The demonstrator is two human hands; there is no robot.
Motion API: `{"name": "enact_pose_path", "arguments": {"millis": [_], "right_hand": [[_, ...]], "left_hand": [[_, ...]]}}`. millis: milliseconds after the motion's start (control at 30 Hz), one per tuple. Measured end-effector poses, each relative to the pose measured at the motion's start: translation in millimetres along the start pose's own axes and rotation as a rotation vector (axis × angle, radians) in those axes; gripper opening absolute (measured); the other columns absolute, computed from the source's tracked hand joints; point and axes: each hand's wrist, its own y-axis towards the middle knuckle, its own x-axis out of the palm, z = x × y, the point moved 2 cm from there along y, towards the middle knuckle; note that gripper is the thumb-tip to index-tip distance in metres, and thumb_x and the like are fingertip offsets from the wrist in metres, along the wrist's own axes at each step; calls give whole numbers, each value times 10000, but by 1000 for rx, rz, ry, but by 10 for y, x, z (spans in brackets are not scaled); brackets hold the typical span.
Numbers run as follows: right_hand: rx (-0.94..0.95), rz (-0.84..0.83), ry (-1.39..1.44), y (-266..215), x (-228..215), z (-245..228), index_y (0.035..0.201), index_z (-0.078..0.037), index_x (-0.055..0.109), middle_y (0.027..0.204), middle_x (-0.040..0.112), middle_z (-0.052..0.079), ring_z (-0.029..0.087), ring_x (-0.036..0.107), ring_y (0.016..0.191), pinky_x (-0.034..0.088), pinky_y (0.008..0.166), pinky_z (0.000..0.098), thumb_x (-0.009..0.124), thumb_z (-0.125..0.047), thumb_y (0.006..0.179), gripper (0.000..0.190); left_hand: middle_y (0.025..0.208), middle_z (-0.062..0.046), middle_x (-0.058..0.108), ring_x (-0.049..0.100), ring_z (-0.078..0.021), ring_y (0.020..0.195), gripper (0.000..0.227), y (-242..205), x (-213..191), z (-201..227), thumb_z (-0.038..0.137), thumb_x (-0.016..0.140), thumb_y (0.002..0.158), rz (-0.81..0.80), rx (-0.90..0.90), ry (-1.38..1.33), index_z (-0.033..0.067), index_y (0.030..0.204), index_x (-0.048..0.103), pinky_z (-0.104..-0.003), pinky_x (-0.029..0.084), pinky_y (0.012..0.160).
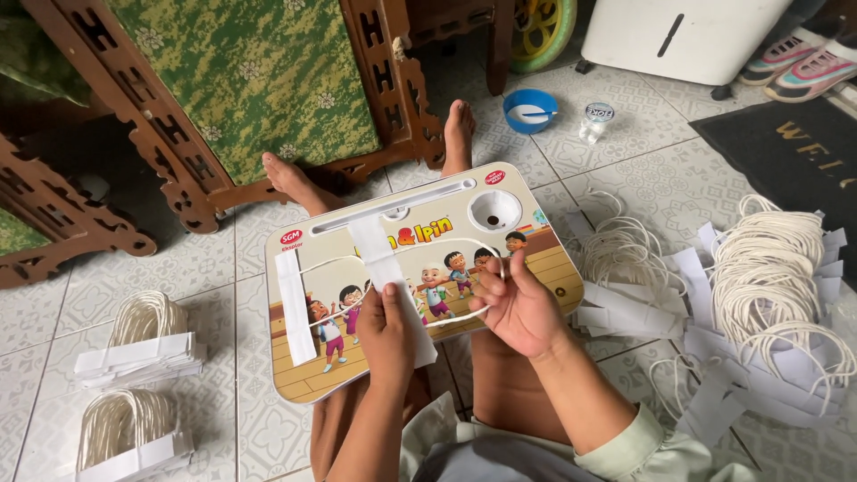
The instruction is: Assembling white cord handles or straps onto a small illustrated lap desk or board using paper strips.
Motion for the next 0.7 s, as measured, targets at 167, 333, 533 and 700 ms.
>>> {"name": "enact_pose_path", "arguments": {"millis": [167,333,533,700], "right_hand": [[-149,-119,-265,-35,125,395,1265,-101,619,1100,734,169,271,704,1090,521,1034,453,518,-625,938,626],[-199,-66,-462,-74,82,582,1054,-64,706,1047,780,163,247,743,1059,566,966,391,442,-495,1047,506],[-281,-35,-453,-61,210,535,722,-98,536,703,635,204,272,692,736,538,733,322,404,-419,1107,518],[-228,-12,-531,-128,288,484,1046,-10,664,1041,769,208,237,731,1038,532,928,315,622,-455,970,453]], "left_hand": [[546,-49,492,487,-158,488,370,-16,15,-81,274,541,1083,1,-46,-6,91,762,559,-290,428,477],[542,-38,504,495,-153,476,376,-12,-13,-108,276,538,1085,22,-59,-6,92,758,571,-282,428,467],[524,-127,517,490,-222,479,376,-22,-9,-285,268,600,1052,-46,13,75,57,741,592,-348,414,461],[540,-90,514,485,-190,495,379,-8,-37,-62,268,574,1071,22,29,42,66,751,577,-316,424,488]]}}
